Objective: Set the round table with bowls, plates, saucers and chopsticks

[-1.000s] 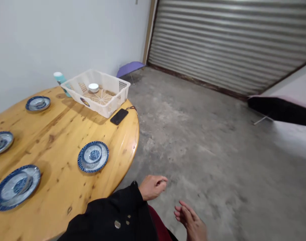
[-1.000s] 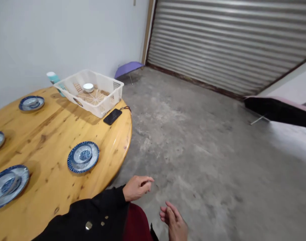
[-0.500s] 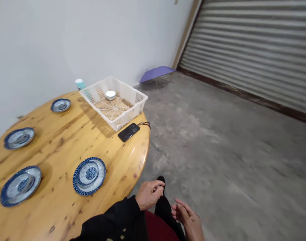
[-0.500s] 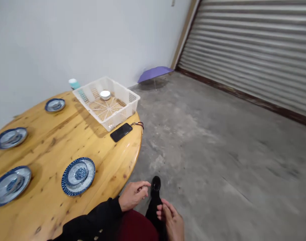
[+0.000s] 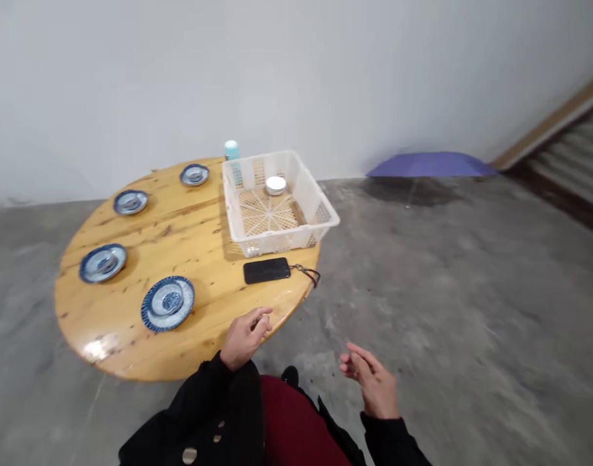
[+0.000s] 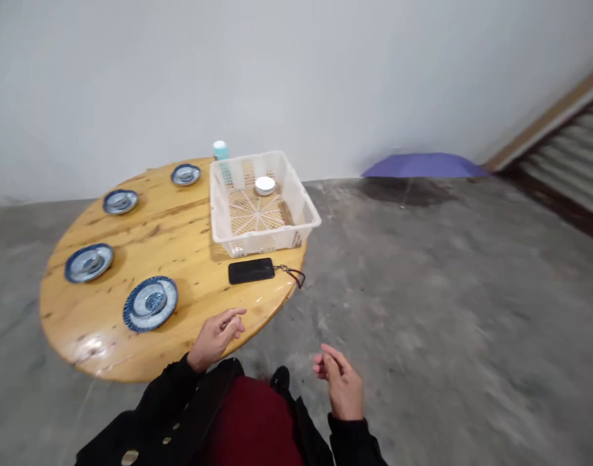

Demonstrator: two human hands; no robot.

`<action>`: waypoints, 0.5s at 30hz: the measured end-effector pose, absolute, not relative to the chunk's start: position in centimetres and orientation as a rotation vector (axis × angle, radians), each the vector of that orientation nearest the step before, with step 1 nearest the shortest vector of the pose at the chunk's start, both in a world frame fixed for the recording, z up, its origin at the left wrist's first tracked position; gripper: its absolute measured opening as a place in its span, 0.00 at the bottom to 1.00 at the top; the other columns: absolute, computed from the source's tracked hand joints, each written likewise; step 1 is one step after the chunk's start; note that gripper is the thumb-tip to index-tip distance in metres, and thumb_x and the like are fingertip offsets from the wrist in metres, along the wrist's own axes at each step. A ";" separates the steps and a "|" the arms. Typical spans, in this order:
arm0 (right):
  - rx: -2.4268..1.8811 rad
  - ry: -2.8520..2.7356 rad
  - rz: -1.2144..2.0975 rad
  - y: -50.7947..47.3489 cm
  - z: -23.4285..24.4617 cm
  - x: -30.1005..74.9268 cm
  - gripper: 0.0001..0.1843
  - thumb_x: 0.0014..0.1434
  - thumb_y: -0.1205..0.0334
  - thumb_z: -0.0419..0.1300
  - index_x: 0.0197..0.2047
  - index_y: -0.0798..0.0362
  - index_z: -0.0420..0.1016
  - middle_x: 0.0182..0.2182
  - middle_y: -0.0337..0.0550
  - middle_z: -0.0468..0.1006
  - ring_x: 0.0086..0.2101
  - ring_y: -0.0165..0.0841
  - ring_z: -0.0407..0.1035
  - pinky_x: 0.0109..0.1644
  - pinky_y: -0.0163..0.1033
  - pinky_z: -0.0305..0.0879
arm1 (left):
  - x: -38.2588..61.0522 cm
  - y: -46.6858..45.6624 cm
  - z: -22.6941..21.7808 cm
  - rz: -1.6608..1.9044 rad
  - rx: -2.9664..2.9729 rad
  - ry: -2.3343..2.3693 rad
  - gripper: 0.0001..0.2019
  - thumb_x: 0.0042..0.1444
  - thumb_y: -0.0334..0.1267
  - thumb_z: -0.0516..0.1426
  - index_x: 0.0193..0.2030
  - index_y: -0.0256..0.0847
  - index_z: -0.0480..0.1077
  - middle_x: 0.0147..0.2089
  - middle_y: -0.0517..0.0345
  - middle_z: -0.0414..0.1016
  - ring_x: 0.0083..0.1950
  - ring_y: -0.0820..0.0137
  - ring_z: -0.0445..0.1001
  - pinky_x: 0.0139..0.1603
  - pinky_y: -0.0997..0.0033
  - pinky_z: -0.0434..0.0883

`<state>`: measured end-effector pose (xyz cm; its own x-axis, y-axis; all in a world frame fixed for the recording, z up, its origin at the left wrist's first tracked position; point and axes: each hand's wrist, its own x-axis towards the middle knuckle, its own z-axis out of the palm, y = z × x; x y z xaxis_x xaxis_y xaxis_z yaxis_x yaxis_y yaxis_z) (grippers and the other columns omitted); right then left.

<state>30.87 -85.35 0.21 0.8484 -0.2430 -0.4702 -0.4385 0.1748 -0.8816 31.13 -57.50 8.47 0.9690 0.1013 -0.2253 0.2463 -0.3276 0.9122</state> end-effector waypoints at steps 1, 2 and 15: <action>-1.429 0.561 0.156 -85.9 0.2 32.1 0.36 0.36 0.38 0.73 0.40 0.58 0.79 0.26 0.45 0.81 0.24 0.33 0.74 0.28 0.38 0.73 | 31.3 -57.4 8.9 -0.133 1.924 0.273 0.23 0.62 0.48 0.51 0.53 0.34 0.75 0.33 0.54 0.78 0.32 0.69 0.77 0.38 0.71 0.73; -1.441 0.534 0.156 -86.2 0.2 33.4 0.36 0.37 0.38 0.73 0.41 0.58 0.79 0.26 0.45 0.81 0.24 0.33 0.75 0.28 0.38 0.74 | 31.5 -57.1 9.4 -0.119 1.944 0.287 0.22 0.62 0.48 0.51 0.53 0.34 0.75 0.33 0.54 0.78 0.32 0.69 0.77 0.37 0.71 0.73; -1.759 0.017 -0.116 -82.6 12.7 48.2 0.17 0.52 0.51 0.65 0.39 0.55 0.79 0.26 0.43 0.80 0.23 0.31 0.73 0.27 0.37 0.72 | 42.2 -46.3 18.3 0.148 2.149 0.064 0.25 0.62 0.52 0.52 0.57 0.37 0.72 0.46 0.48 0.81 0.42 0.65 0.80 0.44 0.66 0.76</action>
